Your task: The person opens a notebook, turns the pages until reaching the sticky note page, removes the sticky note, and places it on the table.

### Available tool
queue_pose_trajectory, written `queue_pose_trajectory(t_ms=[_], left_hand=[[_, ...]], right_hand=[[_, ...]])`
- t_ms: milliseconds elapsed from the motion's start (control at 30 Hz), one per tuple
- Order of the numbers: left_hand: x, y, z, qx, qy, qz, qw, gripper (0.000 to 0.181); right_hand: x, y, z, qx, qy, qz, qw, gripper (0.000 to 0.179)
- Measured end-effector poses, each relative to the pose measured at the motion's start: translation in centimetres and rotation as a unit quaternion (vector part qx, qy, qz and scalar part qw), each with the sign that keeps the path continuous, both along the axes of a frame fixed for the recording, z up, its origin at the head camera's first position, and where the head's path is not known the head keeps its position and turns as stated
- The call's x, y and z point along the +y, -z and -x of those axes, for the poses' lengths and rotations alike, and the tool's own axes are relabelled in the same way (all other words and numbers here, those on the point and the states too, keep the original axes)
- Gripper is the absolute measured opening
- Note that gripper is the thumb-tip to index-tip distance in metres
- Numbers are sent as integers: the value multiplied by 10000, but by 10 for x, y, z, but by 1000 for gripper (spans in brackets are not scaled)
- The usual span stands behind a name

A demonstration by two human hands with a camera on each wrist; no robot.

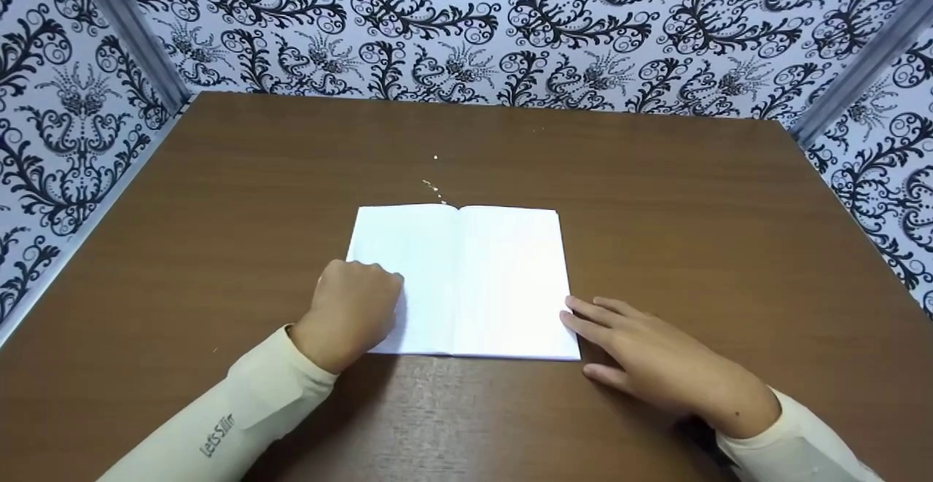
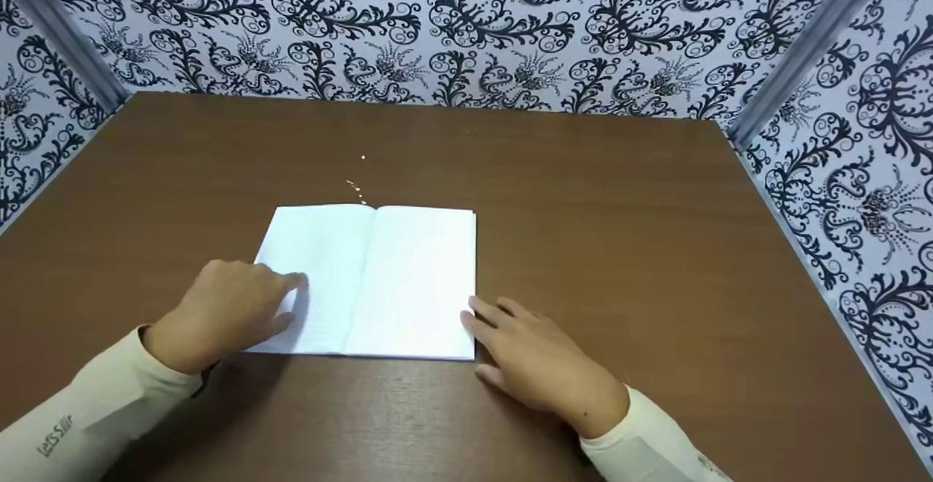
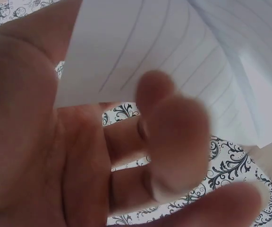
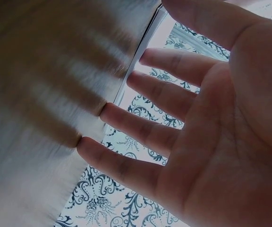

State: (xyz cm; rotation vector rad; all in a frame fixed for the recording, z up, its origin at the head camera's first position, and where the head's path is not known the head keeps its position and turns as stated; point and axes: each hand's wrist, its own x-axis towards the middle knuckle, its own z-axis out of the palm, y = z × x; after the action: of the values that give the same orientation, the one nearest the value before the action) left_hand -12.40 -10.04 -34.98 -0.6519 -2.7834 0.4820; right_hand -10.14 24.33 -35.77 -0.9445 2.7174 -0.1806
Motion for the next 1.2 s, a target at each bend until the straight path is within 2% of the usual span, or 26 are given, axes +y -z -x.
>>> queue_pose_trajectory(t_ms=[133, 300, 433, 667, 900, 967, 1200], left_hand=[[-1, -1, 1, -159, -175, -69, 9997, 42], [-1, -4, 2, -446, -460, 86, 9979, 56], [-3, -6, 4, -460, -640, 125, 9968, 61], [-6, -10, 5, -52, -920, 213, 9955, 66], [3, -15, 2, 705, -746, 23, 9947, 69], [6, -18, 1, 869, -785, 15, 9931, 70], [6, -32, -5, 1088, -1031, -38, 9887, 70]], right_hand=[[0, -1, 0, -17, 29, -8, 10000, 61], [-1, 0, 0, -11, 30, -20, 10000, 61], [0, 0, 0, -38, 58, -22, 10000, 61], [0, 1, 0, -54, 56, -15, 10000, 61], [1, 0, -1, -45, 74, -25, 10000, 61], [1, 0, -1, -50, 85, -22, 9999, 61], [1, 0, -1, -45, 81, 15, 10000, 61]])
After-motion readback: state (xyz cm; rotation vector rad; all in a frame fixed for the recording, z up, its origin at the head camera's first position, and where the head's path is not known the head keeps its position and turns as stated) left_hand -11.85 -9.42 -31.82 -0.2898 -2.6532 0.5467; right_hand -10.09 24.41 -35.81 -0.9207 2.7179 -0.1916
